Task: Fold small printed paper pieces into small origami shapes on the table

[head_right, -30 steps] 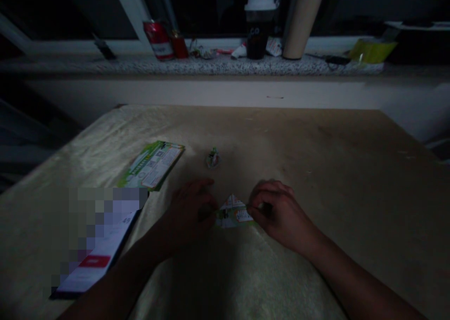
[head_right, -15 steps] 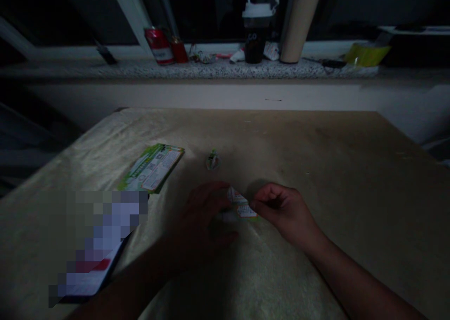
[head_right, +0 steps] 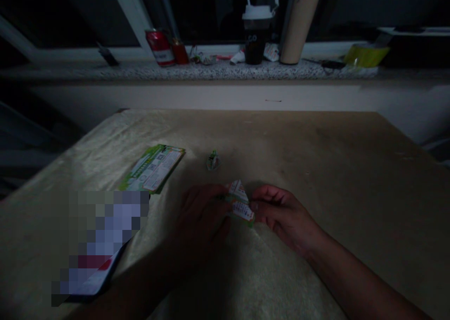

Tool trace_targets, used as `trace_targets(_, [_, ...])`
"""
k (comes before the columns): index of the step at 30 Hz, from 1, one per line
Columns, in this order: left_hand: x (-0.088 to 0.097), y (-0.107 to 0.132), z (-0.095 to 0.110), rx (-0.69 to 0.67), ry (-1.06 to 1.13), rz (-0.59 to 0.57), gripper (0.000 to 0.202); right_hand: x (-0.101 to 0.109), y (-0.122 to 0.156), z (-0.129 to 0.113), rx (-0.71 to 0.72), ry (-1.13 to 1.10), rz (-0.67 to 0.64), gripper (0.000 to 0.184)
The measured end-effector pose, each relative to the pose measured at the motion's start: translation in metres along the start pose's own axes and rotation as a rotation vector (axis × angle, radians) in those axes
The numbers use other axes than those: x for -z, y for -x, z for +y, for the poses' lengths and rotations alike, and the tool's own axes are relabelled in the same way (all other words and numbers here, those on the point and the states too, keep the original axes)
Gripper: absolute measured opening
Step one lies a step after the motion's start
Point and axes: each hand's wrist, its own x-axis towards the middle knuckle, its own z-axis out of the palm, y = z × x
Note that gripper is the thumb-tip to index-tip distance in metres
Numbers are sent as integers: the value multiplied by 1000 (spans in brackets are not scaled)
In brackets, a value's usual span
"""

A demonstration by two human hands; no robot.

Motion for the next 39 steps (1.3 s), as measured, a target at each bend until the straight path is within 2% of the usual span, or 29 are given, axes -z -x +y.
trace_targets(9, [-2,1,-5,-83,78,76,13,1,4,5,-46,-80,-216,13])
trace_targets(12, [0,0,-6,-91,135,69,12,-2,5,2,-28,-30,-215,15])
trace_targets(17, [2,2,-11,-44,198,24,12,-4,5,-5,69,156,-139,18])
trace_targets(21, [2,3,-11,114,272,-32,8,1,6,-4,170,359,-52,23])
trace_targets(24, [2,2,-8,340,376,-51,3,1,7,-1,226,457,-3,19])
trace_targets(28, [-2,1,-4,670,670,-19,11,-6,8,4,244,513,-21,15])
trace_targets(31, [-8,0,-2,834,921,-16,21,-10,8,7,254,509,-5,13])
trace_targets(33, [-13,1,-1,893,1015,-28,28,-10,8,7,283,516,33,12])
trace_targets(35, [-17,4,-2,896,1050,-54,33,-8,7,5,297,517,63,12])
trace_targets(39, [-19,8,-5,859,984,-114,32,-4,6,1,273,487,53,13])
